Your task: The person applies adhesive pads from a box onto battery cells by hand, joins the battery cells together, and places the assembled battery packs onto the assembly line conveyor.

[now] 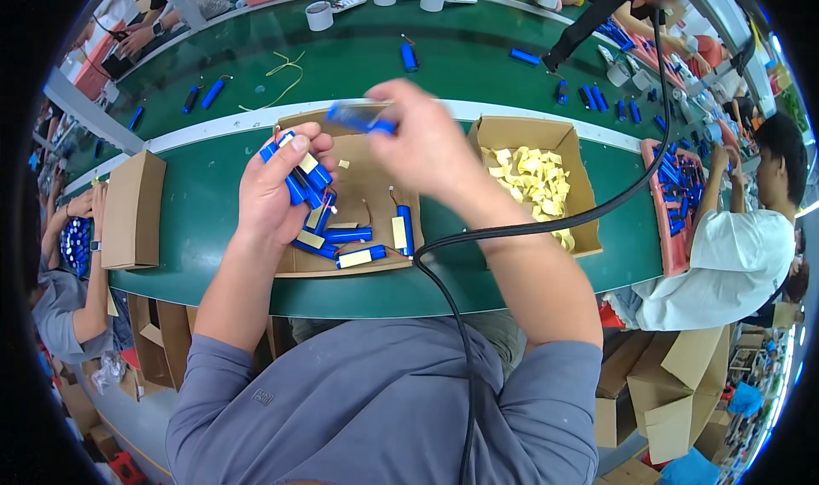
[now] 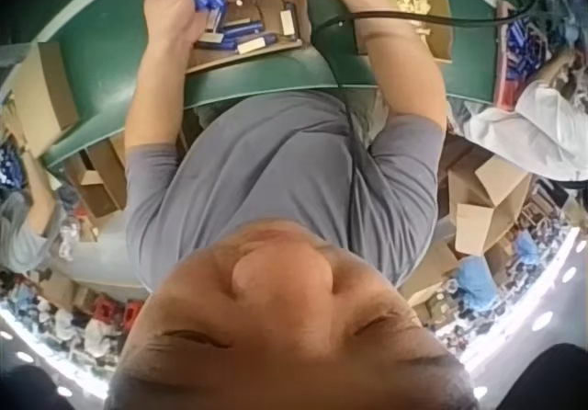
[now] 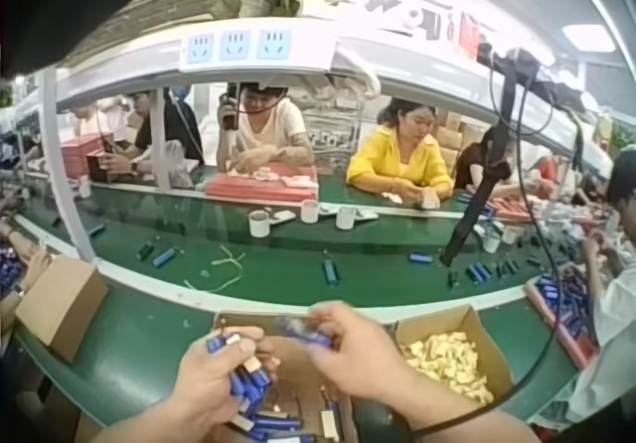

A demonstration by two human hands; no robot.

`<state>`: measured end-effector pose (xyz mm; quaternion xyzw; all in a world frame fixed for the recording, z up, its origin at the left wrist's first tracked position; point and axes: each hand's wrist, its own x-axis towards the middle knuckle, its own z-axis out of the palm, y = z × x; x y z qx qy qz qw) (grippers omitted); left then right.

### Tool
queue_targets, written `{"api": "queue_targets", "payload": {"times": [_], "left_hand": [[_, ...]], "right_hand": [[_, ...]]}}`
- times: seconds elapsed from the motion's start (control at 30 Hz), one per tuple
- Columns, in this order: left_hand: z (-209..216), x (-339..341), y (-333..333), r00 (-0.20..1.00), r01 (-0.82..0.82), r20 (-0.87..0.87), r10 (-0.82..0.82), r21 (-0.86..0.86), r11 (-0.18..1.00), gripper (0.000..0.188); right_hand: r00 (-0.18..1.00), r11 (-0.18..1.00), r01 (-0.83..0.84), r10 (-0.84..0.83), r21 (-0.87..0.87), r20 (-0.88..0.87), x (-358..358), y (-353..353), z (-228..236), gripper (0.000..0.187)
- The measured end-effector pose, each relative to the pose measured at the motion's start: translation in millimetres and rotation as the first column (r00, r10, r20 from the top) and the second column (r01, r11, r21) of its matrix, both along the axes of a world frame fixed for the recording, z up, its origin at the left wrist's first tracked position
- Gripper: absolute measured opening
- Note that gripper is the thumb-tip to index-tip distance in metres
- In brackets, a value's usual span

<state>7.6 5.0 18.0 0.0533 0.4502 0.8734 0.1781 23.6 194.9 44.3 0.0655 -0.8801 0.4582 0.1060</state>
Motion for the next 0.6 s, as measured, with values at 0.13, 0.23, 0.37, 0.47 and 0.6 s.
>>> {"api": "queue_targets", "payload": {"times": [0.13, 0.23, 0.37, 0.47, 0.6], "left_hand": [[-4, -4, -5, 0.996, 0.04, 0.076, -0.039, -0.007, 0.999, 0.025], [-3, -6, -4, 0.99, 0.063, 0.128, -0.063, 0.006, 0.998, 0.027], [-6, -9, -9, 0.975, 0.124, 0.171, -0.145, 0.125, 0.984, 0.031], [-4, -3, -2, 0.996, 0.084, 0.014, -0.083, -0.062, 0.995, 0.036], [-4, 5, -2, 0.958, -0.021, -0.281, -0.051, -0.247, 0.969, 0.033]], "right_hand": [[0.894, 0.809, 0.449, -0.406, 0.379, -0.191, -43, 43, 8, 0.058], [0.846, 0.829, 0.479, -0.349, 0.288, -0.403, -49, 48, 0, 0.049], [0.96, 0.925, 0.035, 0.074, -0.379, 0.269, 10, -20, 24, 0.021], [0.909, 0.864, 0.082, 0.139, -0.497, 0.392, 27, -37, 23, 0.017], [0.911, 0.803, 0.135, 0.131, -0.581, 0.392, 28, -35, 15, 0.013]]}}
